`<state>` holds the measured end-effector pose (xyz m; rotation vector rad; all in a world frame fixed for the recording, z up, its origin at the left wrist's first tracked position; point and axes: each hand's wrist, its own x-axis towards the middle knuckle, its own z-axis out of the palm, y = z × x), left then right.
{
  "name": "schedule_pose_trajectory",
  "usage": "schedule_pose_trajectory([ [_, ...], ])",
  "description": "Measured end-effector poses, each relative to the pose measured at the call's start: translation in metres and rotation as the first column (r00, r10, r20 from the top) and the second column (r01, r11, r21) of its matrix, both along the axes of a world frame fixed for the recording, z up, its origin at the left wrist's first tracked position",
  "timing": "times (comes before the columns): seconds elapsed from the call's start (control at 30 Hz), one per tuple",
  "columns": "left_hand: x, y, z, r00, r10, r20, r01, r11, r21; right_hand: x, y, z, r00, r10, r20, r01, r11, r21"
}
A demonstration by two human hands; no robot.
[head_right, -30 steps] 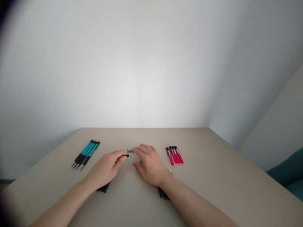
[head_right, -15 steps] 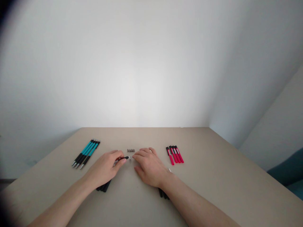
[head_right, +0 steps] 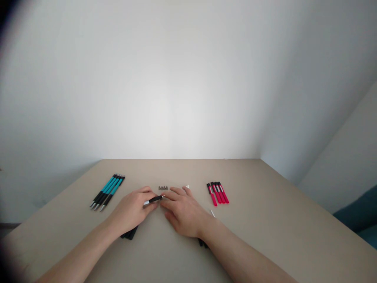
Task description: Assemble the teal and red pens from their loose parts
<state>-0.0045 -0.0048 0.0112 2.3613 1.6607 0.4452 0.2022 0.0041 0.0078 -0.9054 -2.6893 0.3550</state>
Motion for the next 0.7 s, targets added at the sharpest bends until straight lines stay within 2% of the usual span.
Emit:
schedule_pose_trajectory([
  [0.3,0.000,0.000,0.001,0.993,-0.094,0.066,0.094,0.996,0.005,-0.001,-0.002,-0.001,1.000,0.009,-0.016,-0.010,0.999,-0.032],
  [0.53,0.000,-0.001,0.004,0.996,-0.030,0.080,0.028,0.999,0.029,-0.002,0.007,-0.008,0.988,0.030,-0.149,-0.017,0.996,0.088],
  [0.7,0.000,-0.001,0.006,0.996,0.003,0.092,-0.005,1.000,0.015,-0.001,0.015,-0.018,0.953,-0.020,-0.303,0.053,0.994,0.098],
])
